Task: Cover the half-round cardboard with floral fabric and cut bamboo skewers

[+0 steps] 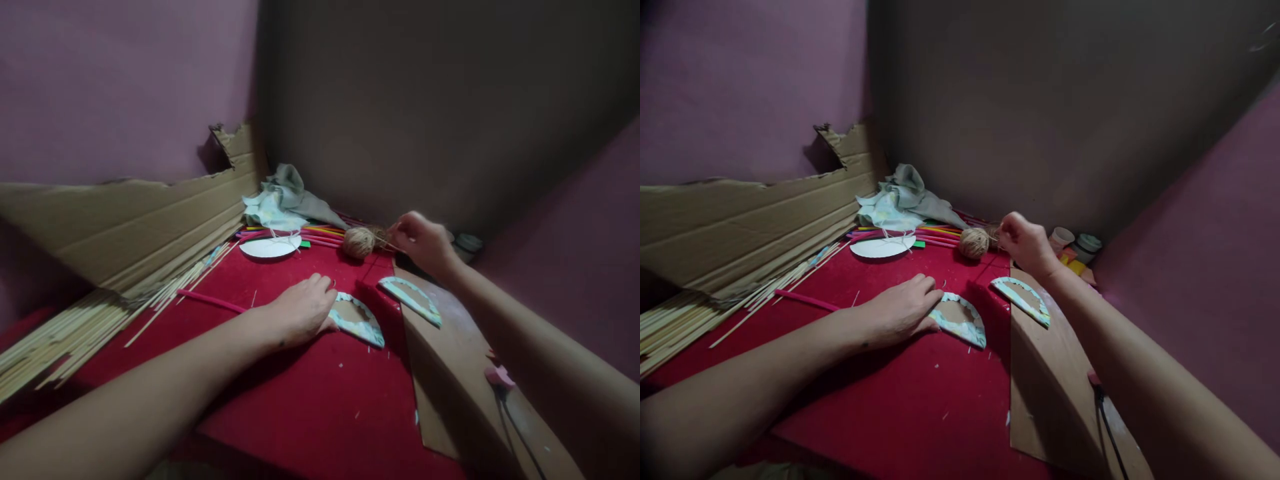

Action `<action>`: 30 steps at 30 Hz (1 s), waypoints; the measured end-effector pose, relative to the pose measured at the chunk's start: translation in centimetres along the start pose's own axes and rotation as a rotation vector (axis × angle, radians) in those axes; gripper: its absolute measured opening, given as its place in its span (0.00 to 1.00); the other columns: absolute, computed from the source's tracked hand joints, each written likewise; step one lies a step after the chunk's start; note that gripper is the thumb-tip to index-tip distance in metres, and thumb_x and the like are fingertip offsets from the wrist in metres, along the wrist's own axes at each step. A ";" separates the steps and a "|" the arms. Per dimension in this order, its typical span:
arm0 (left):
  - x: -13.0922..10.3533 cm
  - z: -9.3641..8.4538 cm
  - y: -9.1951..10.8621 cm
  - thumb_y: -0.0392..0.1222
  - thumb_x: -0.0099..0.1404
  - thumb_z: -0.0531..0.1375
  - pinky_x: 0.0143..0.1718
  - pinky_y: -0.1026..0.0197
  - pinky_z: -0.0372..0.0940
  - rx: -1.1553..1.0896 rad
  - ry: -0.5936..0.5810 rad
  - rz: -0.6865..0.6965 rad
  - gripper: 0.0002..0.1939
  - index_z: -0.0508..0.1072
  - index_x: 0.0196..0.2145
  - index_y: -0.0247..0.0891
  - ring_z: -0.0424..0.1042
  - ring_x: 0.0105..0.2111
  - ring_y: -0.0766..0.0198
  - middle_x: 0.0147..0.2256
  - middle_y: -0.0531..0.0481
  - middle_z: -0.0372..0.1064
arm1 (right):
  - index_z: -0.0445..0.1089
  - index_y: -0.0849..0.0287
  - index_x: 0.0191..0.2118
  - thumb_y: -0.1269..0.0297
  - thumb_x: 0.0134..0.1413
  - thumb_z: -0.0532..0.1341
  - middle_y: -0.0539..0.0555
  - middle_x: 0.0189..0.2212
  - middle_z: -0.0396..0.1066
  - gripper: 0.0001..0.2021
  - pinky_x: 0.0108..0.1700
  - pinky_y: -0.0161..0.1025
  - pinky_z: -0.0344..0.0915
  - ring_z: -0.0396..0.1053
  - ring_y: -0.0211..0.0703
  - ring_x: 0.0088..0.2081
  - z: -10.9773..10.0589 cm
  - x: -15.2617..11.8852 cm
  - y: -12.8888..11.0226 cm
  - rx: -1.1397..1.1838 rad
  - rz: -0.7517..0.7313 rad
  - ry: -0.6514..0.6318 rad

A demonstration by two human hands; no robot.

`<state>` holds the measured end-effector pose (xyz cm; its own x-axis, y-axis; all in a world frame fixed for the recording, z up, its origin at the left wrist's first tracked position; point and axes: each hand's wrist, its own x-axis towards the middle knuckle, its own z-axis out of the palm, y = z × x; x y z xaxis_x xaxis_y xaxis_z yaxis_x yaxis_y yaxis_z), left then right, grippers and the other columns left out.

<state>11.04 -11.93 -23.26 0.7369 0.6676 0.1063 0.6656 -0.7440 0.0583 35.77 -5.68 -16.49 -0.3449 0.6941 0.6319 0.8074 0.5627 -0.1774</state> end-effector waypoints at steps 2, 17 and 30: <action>0.0 0.0 0.0 0.49 0.64 0.58 0.41 0.56 0.61 0.004 -0.004 -0.004 0.17 0.70 0.43 0.31 0.63 0.41 0.53 0.42 0.40 0.65 | 0.61 0.56 0.30 0.70 0.49 0.58 0.49 0.26 0.71 0.04 0.29 0.33 0.66 0.70 0.35 0.26 -1.0 0.2 -0.4 0.291 0.150 0.178; 0.6 1.1 -1.8 0.50 0.67 0.53 0.47 0.53 0.61 -0.176 0.126 -0.073 0.22 0.65 0.52 0.30 0.66 0.44 0.53 0.43 0.38 0.67 | 0.69 0.61 0.37 0.71 0.51 0.61 0.52 0.28 0.73 0.06 0.27 0.36 0.69 0.70 0.37 0.23 -5.4 -7.4 -7.4 0.564 0.389 0.743; 1.8 -0.6 -4.5 0.47 0.65 0.54 0.47 0.54 0.64 -0.137 0.205 -0.273 0.21 0.66 0.51 0.29 0.70 0.46 0.53 0.44 0.36 0.70 | 0.67 0.58 0.37 0.62 0.59 0.54 0.47 0.21 0.67 0.08 0.21 0.33 0.62 0.64 0.34 0.18 -4.8 -11.5 -7.9 0.620 0.466 0.130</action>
<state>9.28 -7.45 -22.76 0.4859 0.8331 0.2643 0.8025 -0.5451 0.2428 35.66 -20.29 -18.78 0.0533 0.8834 0.4656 0.4278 0.4012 -0.8100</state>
